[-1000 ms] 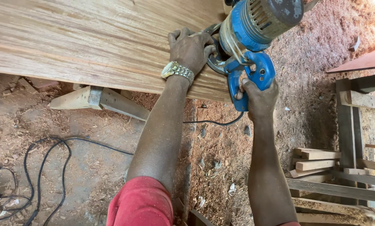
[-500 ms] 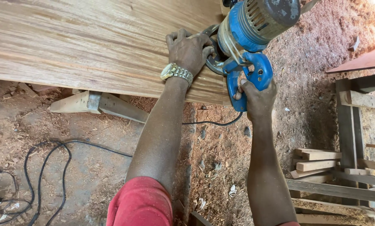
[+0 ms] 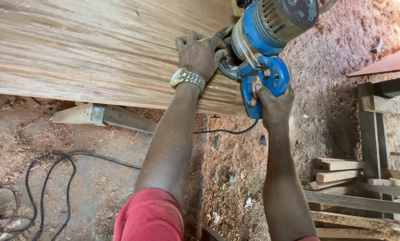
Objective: Using a router and chisel to shape and detail the edges of a wooden panel.
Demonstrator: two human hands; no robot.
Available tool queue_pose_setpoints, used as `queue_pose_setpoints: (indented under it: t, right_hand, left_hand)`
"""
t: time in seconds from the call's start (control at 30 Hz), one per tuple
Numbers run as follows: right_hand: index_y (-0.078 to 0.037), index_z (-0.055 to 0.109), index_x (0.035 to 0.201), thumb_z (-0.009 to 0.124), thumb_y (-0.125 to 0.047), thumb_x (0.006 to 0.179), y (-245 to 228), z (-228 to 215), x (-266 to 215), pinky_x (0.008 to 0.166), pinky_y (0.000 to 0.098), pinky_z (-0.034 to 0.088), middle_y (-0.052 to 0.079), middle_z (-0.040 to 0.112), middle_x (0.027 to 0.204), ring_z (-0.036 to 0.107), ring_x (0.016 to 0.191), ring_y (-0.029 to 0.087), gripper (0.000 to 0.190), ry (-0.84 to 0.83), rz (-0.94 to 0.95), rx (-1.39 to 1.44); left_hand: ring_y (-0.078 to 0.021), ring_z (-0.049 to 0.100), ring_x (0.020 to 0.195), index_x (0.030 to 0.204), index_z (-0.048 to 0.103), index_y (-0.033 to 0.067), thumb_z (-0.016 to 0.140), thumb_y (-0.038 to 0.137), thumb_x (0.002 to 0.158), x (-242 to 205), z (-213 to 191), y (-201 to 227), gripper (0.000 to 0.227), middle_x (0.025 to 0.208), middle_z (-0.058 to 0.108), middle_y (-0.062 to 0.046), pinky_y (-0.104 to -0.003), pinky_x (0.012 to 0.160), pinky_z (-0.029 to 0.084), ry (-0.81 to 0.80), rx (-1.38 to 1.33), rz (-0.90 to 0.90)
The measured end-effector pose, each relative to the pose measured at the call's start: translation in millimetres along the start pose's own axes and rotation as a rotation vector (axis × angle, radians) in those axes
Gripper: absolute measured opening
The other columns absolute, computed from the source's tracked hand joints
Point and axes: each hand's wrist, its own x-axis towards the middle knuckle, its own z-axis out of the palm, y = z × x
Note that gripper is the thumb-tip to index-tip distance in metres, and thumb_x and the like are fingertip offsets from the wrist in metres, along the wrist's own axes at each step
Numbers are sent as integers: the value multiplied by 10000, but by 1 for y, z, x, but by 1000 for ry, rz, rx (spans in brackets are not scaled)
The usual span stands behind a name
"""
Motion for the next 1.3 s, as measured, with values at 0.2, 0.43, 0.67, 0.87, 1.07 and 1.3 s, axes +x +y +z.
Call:
queue_pose_setpoints:
  t: [0.2,0.43,0.67,0.87,1.07,1.3]
  right_hand:
    - [35,581,1066,649,46,925,11,-5,7,497,274,559,106,660,749,650,559,157,156,4,0,4]
    - [15,578,1036,645,37,926,7,-4,10,490,274,569,111,671,746,662,560,154,131,11,19,-62]
    - [20,579,1054,652,35,925,5,-3,13,498,276,579,112,683,767,670,569,159,149,15,16,-66]
    - [9,581,1039,675,18,902,6,-4,18,508,276,599,115,702,790,683,561,159,166,66,51,-118]
    - [3,600,1055,711,-3,895,18,-9,25,568,263,627,98,714,827,704,610,138,194,82,3,-219]
    - [16,611,1030,673,9,924,11,-6,26,517,273,595,110,701,778,680,568,152,123,22,27,-118]
  left_hand:
    - [-187,526,1013,989,798,316,711,472,876,5,0,0,211,815,752,62,-451,941,288,-24,31,2]
    - [-185,504,963,1020,792,324,695,491,891,7,-4,3,233,789,752,51,-429,924,286,-60,29,-16]
    - [-188,520,954,1043,784,308,713,471,882,12,1,1,240,799,752,32,-428,889,288,-37,32,8]
    - [-193,541,946,1044,783,311,735,456,867,16,3,0,234,792,754,14,-429,884,296,-19,19,15]
    - [-192,550,927,1037,781,305,747,454,860,21,7,-2,234,794,760,17,-432,882,305,8,32,23]
    - [-160,548,900,1055,774,306,732,476,872,20,1,3,253,795,761,42,-406,915,315,-46,36,-40]
